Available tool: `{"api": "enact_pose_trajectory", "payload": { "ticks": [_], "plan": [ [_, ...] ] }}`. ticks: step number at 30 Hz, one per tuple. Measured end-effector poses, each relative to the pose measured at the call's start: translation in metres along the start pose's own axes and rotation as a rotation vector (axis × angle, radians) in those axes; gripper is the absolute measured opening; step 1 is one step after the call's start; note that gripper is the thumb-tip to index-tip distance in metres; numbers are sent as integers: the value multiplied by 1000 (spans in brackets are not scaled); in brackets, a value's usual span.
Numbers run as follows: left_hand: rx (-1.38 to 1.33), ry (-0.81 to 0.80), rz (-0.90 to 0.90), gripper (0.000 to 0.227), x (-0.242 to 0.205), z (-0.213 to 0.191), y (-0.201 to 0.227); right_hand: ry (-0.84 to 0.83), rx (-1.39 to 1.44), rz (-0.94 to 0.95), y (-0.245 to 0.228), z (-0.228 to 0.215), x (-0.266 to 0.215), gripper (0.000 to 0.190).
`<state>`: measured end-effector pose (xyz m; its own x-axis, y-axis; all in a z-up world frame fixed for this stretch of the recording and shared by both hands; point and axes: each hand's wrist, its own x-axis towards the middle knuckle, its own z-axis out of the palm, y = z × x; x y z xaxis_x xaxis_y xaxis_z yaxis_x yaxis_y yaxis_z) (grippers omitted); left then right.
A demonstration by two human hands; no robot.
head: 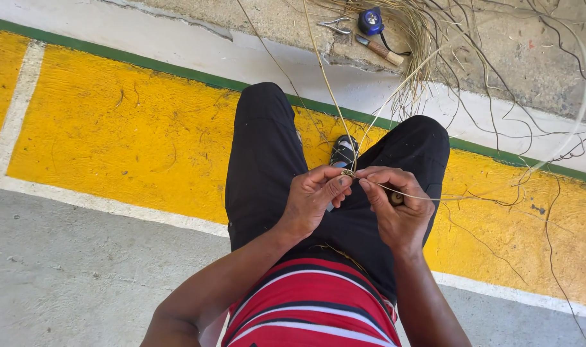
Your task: Weaving and trimming thin bamboo or fiber strips to create a handcrafted item.
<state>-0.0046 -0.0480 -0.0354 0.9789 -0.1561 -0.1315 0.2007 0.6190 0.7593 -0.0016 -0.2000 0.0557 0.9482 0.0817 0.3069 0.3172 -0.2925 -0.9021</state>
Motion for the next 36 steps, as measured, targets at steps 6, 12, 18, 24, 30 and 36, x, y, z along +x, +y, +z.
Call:
{"api": "enact_pose_trajectory", "payload": {
  "ticks": [6, 12, 18, 24, 30, 36],
  "plan": [
    [4, -10, 11, 25, 1, 0, -1, 26, 9, 78, 4, 0, 0, 14],
    [38, -16, 9, 26, 0, 0, -1, 45, 8, 113, 5, 4, -1, 14],
    [47, -23, 33, 25, 0, -5, -9, 3, -166, -162, 5, 6, 4, 13],
    [75, -72, 72, 24, -2, -12, -9, -32, -208, -148, 5, 7, 3, 13],
    [78, -143, 100, 23, -2, -16, -12, -87, -95, -68, 3, 3, 2, 14],
    [97, -171, 89, 22, -3, -29, -19, -149, -152, -131, 7, -3, 7, 16]
  ]
}}
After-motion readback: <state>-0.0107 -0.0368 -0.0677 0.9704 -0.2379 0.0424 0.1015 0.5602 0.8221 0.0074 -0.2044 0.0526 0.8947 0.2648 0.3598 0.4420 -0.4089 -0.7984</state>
